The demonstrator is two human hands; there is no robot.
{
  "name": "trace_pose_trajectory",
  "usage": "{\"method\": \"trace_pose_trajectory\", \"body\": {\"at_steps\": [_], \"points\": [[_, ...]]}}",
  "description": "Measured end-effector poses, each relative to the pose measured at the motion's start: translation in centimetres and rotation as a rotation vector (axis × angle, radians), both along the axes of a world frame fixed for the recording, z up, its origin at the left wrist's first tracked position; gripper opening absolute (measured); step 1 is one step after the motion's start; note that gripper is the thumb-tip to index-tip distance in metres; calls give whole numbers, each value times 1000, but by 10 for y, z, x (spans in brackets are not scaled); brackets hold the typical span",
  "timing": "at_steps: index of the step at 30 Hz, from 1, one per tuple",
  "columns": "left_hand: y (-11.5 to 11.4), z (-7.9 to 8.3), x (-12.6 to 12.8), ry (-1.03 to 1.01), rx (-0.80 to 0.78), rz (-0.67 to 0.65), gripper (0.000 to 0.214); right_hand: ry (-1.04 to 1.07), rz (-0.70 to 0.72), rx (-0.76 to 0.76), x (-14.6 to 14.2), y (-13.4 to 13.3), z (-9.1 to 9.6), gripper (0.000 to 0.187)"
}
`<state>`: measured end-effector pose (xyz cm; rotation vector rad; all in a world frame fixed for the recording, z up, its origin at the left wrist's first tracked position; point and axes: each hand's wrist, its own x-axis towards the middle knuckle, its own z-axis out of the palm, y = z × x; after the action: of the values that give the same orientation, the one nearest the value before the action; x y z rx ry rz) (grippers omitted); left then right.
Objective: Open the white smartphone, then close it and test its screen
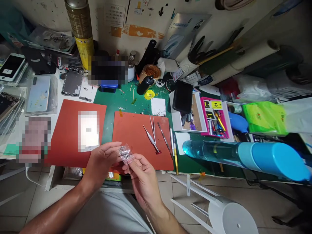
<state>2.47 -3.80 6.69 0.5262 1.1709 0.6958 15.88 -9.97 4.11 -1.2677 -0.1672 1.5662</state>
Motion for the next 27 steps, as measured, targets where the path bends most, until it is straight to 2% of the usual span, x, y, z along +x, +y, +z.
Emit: {"method": "trace_pose_trajectory", "body": {"at_steps": [12, 27], "points": [[-4, -9, -2, 1, 28, -19, 54, -26, -9, 19, -1, -2, -1, 27], [-4, -4, -2, -29, 2, -4, 55, -33, 1, 26, 0, -3, -3, 26]]}}
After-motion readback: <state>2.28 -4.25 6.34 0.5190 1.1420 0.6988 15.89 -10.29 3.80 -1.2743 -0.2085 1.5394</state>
